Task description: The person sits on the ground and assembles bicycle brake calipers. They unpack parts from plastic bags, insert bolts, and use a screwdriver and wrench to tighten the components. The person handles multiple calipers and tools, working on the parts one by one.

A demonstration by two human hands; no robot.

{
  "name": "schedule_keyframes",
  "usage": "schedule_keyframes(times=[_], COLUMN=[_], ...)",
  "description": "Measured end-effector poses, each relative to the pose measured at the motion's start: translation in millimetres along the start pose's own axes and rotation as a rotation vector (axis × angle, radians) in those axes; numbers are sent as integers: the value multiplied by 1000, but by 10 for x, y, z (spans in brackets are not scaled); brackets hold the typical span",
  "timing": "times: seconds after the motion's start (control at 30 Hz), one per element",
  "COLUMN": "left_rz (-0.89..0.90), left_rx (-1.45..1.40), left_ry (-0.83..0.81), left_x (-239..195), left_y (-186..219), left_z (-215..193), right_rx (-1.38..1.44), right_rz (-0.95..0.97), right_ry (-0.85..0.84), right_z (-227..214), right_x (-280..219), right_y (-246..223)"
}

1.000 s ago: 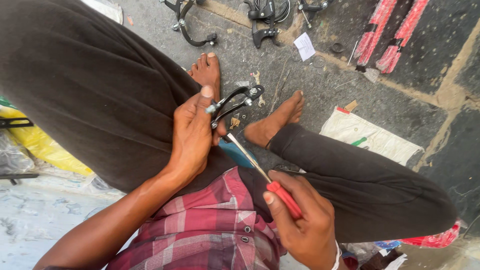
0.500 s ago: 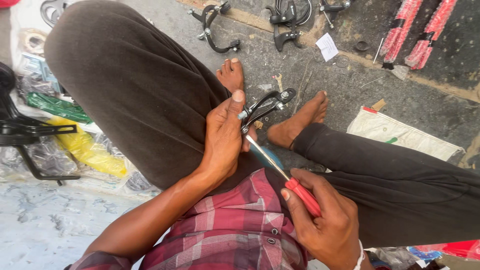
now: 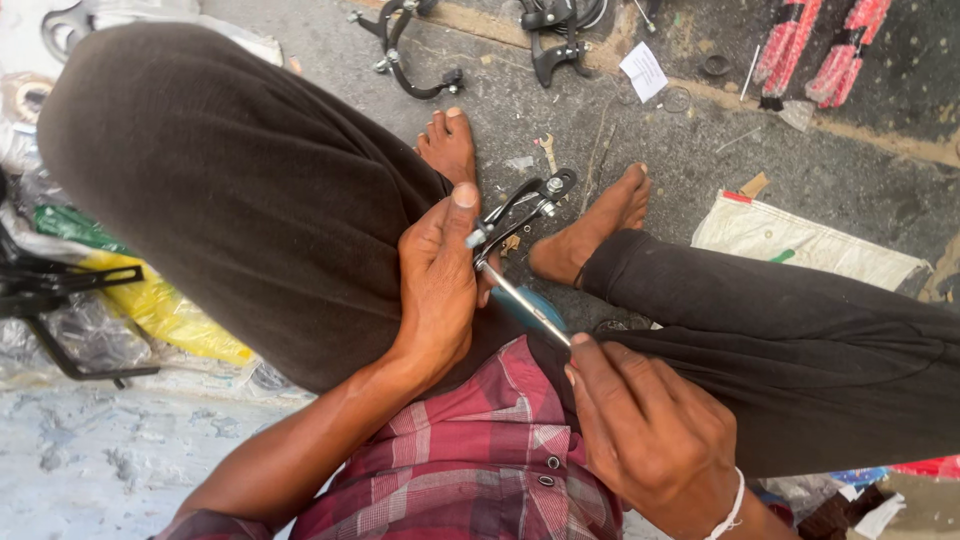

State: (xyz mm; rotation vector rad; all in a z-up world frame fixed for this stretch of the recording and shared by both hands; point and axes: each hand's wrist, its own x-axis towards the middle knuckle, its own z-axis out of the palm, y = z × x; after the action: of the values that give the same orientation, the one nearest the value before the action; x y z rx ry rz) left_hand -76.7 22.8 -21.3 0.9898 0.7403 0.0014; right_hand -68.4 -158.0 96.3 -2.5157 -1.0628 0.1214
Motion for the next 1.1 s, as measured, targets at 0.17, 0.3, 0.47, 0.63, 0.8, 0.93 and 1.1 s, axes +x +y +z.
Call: schedule_keyframes(times=[0.17, 0.3, 0.47, 0.63, 0.8, 0.93, 1.1], left_rz=[-46, -27, -74, 8, 11, -2, -46], left_rx=[-33, -107, -200, -75, -45, -135, -216], left_ry=[10, 11, 63, -39, -57, -38, 54], left_x=[-71, -77, -40, 1, -55, -105, -65], left_y=[23, 5, 21, 66, 69, 18, -25], left_z=[55, 72, 68, 26, 31, 33, 29], right_rx=[-177, -168, 843, 739, -42, 118, 1048], right_rz=[-153, -177, 967, 974, 283, 327, 1589], right_ry=[-121, -129, -251, -231, -365, -331, -427], right_z=[-72, -35, -25, -78, -118, -94, -59], right_x=[-13, -56, -26, -15, -130, -97, 26], right_y=[97, 131, 57, 17, -27, -57, 104])
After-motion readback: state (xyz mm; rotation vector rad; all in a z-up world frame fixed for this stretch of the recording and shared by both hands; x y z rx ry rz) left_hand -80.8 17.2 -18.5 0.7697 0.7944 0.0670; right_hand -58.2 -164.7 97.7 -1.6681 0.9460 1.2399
